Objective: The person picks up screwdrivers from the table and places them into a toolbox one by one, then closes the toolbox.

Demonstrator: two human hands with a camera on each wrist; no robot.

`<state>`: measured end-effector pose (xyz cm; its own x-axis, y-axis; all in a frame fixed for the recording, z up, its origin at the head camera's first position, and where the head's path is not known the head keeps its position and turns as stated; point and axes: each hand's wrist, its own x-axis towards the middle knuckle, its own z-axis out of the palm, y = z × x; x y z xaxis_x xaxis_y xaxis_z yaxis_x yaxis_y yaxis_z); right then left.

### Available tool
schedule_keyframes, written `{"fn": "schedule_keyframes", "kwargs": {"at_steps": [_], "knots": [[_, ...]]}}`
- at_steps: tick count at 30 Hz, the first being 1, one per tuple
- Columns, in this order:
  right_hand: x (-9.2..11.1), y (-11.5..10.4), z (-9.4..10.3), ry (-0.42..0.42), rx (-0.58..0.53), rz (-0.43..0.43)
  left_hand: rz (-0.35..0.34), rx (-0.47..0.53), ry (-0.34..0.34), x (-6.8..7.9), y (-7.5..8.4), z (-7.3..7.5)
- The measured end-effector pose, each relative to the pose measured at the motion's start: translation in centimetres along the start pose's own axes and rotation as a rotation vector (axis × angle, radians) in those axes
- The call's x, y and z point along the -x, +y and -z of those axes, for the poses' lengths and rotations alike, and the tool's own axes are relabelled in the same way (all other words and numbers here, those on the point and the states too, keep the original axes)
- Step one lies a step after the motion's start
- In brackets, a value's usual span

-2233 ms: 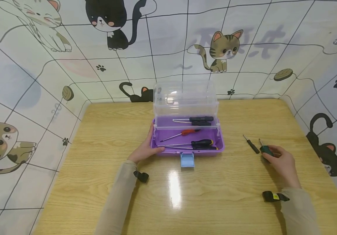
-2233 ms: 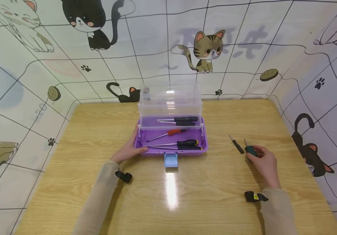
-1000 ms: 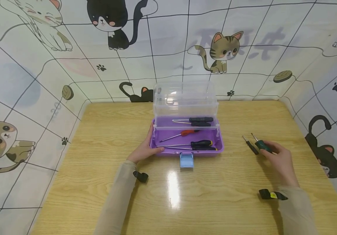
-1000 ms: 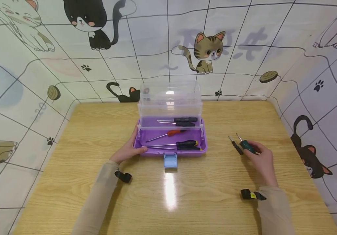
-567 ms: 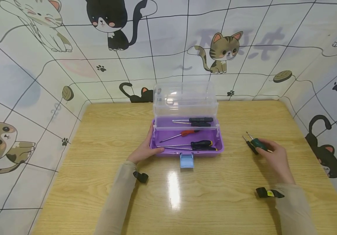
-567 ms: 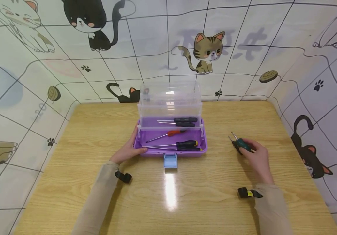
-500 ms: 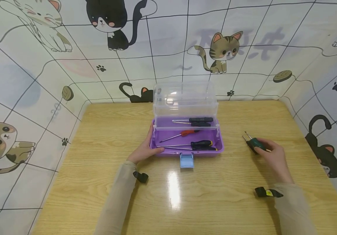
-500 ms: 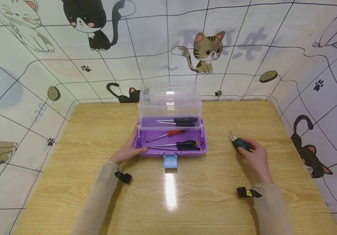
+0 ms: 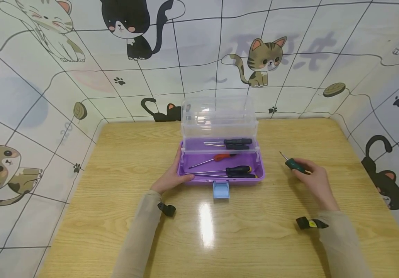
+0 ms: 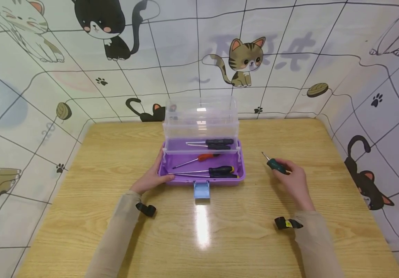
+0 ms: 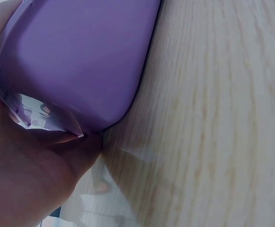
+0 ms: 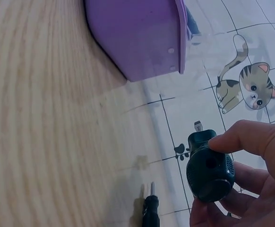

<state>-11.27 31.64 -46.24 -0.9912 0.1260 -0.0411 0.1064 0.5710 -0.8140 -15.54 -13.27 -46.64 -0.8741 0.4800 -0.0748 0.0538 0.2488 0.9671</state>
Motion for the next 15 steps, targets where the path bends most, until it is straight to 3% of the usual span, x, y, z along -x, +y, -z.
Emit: {"fn": "schedule_keyframes", "kwargs": {"at_steps": [15], "knots": [[-1.5, -3.5, -0.3, -0.008, -0.029, 0.084, 0.021, -0.013, 0.008, 0.2, 0.3, -0.1]]}}
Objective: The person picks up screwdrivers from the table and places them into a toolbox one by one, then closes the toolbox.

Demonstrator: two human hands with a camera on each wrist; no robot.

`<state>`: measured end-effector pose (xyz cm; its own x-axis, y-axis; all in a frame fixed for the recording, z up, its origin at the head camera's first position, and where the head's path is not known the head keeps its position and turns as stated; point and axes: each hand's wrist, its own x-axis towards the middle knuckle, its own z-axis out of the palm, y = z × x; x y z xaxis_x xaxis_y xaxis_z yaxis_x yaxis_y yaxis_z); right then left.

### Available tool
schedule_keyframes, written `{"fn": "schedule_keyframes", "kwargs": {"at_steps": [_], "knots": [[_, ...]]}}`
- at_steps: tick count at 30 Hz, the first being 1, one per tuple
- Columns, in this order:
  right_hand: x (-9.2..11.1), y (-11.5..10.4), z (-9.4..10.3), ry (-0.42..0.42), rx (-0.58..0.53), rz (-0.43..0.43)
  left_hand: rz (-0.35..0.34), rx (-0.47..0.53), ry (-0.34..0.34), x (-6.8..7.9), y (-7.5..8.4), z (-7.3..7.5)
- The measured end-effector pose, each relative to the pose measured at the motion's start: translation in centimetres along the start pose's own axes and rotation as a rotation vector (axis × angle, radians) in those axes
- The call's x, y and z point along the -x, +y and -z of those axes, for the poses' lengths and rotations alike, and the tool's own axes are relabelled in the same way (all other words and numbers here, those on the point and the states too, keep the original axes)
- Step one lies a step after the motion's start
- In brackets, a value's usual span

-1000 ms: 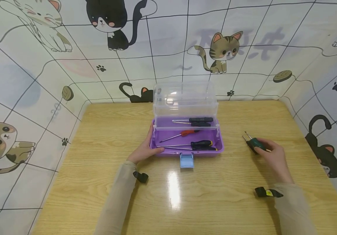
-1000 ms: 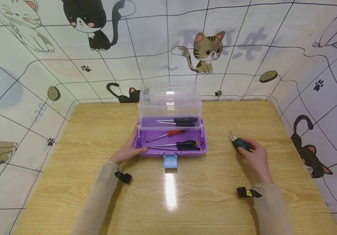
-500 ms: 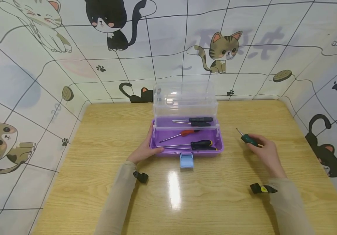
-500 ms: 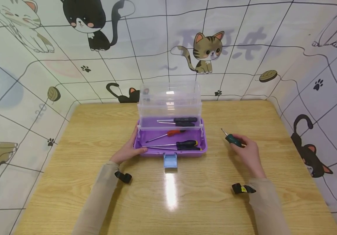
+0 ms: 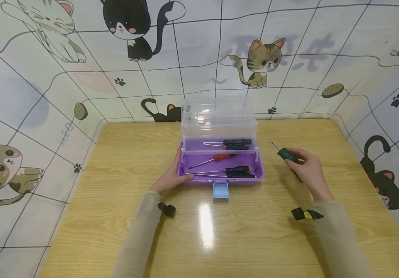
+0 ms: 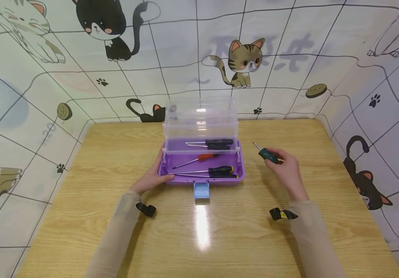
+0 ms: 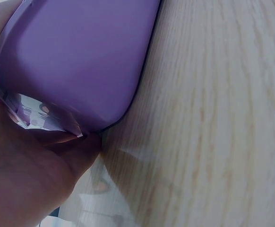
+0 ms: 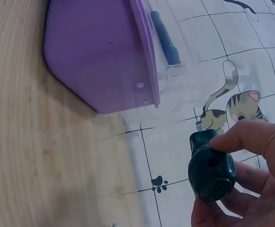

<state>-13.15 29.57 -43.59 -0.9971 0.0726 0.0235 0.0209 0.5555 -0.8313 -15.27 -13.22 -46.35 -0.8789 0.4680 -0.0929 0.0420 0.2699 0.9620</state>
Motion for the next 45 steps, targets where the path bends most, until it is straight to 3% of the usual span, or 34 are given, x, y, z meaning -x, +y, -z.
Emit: {"fn": "schedule_keyframes", "kwargs": {"at_steps": [8, 28, 36, 45], "knots": [[-0.7, -2.1, 0.2, -0.022, -0.017, -0.015, -0.013, 0.013, 0.0, -0.1, -0.1, 0.1], [-1.8, -4.8, -0.9, -0.021, -0.042, 0.118, -0.021, 0.045, -0.002, 0.2, 0.1, 0.0], [-2.4, -6.1, -1.0, -0.057, -0.019, 0.093, -0.004, 0.031, 0.002, 0.1, -0.2, 0.1], [-3.7, -7.9, -1.2, -0.08, 0.008, 0.143, 0.007, 0.015, 0.008, 0.0, -0.4, 0.1]]}}
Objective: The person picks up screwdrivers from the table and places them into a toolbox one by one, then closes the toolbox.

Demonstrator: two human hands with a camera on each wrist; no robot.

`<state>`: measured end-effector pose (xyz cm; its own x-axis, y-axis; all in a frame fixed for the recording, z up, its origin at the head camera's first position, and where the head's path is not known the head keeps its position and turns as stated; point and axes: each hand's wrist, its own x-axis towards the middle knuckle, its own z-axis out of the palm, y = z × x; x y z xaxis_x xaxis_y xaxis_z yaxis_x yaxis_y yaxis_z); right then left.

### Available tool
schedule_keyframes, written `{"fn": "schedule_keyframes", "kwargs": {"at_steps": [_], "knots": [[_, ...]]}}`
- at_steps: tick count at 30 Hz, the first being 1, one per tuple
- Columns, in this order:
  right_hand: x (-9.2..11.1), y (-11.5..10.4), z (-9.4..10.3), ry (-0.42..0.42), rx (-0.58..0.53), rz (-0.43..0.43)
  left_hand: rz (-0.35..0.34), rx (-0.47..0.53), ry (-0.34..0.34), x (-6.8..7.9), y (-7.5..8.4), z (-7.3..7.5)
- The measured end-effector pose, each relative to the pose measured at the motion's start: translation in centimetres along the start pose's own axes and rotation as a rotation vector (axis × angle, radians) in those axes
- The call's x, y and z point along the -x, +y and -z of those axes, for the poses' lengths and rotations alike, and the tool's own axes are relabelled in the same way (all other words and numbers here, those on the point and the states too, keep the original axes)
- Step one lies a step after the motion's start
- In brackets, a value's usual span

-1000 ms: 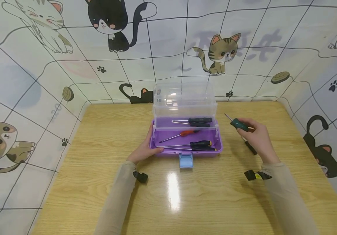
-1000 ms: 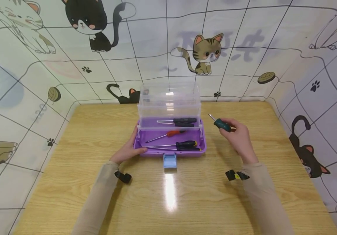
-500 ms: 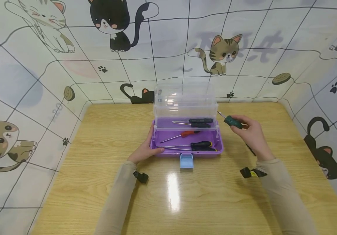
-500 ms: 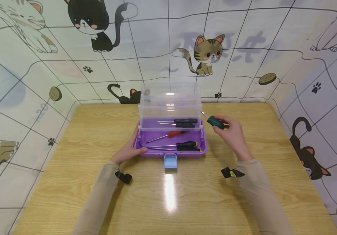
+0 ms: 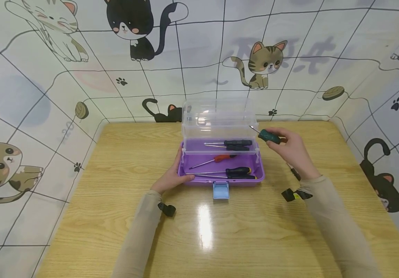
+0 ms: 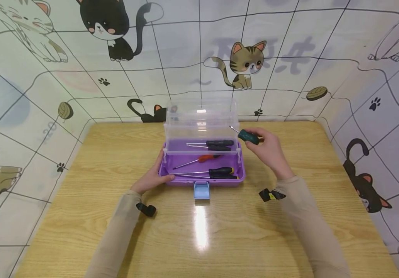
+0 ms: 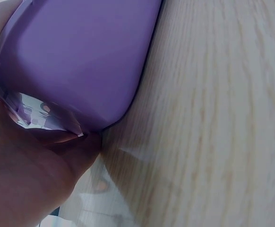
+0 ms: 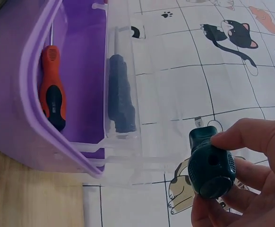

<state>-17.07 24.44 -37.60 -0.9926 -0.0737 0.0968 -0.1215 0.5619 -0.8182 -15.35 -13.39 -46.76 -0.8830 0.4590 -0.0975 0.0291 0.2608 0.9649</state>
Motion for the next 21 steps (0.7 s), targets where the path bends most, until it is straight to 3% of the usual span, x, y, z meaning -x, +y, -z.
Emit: {"fn": "schedule_keyframes", "kwargs": {"at_steps": [12, 21], "knots": [[-2.8, -2.8, -0.1, -0.06, 0.112, 0.184, 0.003, -0.029, 0.007, 0.0, 0.0, 0.0], [-4.6, -4.0, -0.5, -0.174, 0.229, 0.28, 0.015, -0.021, -0.005, 0.1, 0.2, -0.1]]}}
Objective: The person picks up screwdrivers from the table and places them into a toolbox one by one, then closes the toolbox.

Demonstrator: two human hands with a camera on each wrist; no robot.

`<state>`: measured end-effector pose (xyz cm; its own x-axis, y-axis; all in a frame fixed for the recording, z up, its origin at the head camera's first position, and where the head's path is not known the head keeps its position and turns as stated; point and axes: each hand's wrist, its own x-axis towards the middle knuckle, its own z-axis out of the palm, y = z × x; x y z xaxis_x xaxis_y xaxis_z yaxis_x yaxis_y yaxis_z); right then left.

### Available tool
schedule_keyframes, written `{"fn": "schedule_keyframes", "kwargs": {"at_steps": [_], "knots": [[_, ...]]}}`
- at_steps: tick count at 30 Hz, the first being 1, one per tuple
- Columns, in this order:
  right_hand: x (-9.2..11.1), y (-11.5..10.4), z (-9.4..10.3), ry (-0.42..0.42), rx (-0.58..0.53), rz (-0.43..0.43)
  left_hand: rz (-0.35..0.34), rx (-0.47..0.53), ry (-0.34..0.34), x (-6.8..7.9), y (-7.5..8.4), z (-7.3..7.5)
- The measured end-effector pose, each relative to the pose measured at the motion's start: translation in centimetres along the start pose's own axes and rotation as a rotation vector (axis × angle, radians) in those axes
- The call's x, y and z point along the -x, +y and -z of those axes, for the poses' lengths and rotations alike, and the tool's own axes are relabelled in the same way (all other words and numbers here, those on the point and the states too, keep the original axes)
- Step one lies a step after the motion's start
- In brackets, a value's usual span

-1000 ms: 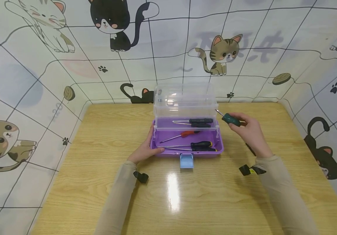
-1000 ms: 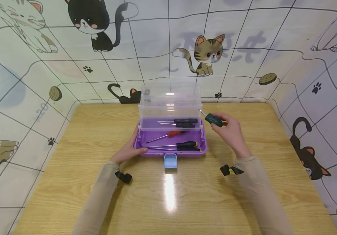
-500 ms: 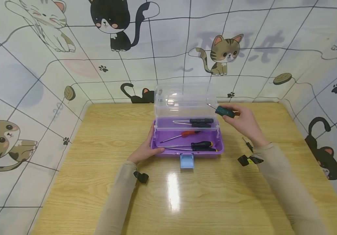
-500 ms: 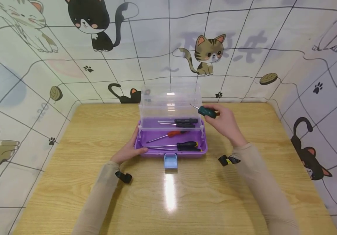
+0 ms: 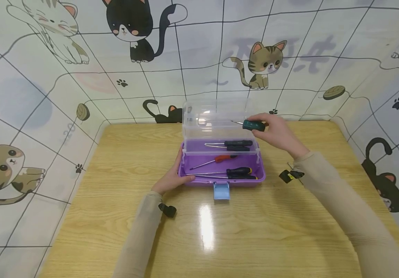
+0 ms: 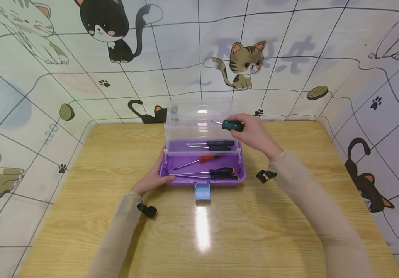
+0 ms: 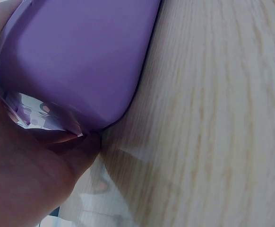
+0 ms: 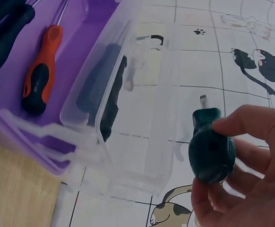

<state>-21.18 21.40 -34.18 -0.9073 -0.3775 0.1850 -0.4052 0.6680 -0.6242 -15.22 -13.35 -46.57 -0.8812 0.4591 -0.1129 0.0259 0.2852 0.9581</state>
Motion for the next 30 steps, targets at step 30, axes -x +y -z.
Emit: {"fn": "schedule_keyframes", "kwargs": {"at_steps": [30], "knots": [[-8.3, 1.1, 1.0, -0.424, -0.086, 0.109, -0.036, 0.011, -0.002, 0.1, 0.5, 0.0]]}}
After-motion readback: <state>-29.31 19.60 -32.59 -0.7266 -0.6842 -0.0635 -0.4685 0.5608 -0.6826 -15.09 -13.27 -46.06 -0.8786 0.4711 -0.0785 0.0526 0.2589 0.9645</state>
